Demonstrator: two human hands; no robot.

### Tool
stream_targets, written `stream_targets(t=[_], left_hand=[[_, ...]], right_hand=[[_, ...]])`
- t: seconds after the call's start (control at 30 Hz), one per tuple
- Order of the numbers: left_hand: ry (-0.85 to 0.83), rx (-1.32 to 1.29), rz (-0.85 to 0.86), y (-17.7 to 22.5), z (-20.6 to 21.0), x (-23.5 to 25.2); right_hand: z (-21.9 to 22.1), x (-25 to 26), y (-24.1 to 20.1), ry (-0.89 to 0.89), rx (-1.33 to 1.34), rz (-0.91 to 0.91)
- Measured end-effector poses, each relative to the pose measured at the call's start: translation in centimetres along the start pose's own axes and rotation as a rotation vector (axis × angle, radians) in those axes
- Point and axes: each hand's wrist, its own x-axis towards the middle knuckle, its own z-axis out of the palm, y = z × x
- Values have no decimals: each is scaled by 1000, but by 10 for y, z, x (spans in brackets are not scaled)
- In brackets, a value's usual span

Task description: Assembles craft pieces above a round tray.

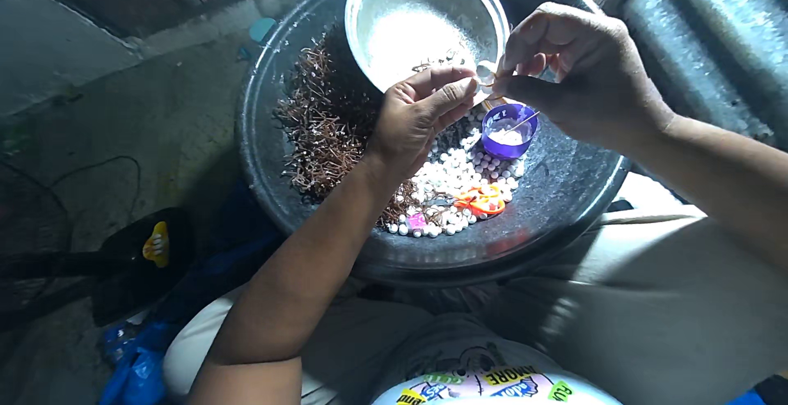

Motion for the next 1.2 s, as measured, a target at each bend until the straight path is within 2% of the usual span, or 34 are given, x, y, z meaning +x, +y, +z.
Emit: stream_targets(t=[0.33, 0.63, 0.97, 1.2], left_hand=[[21, 74, -7, 0, 1, 0], [8, 71, -39, -2, 0, 1], [26, -9, -73, 4, 2, -1], [-12, -15, -38, 0, -2, 1]], right_hand=[[0, 2, -1, -4, 53, -8], [8, 2, 1, 33, 395, 167], [8, 3, -2, 48, 366, 228], [11, 3, -5, 102, 472, 288]])
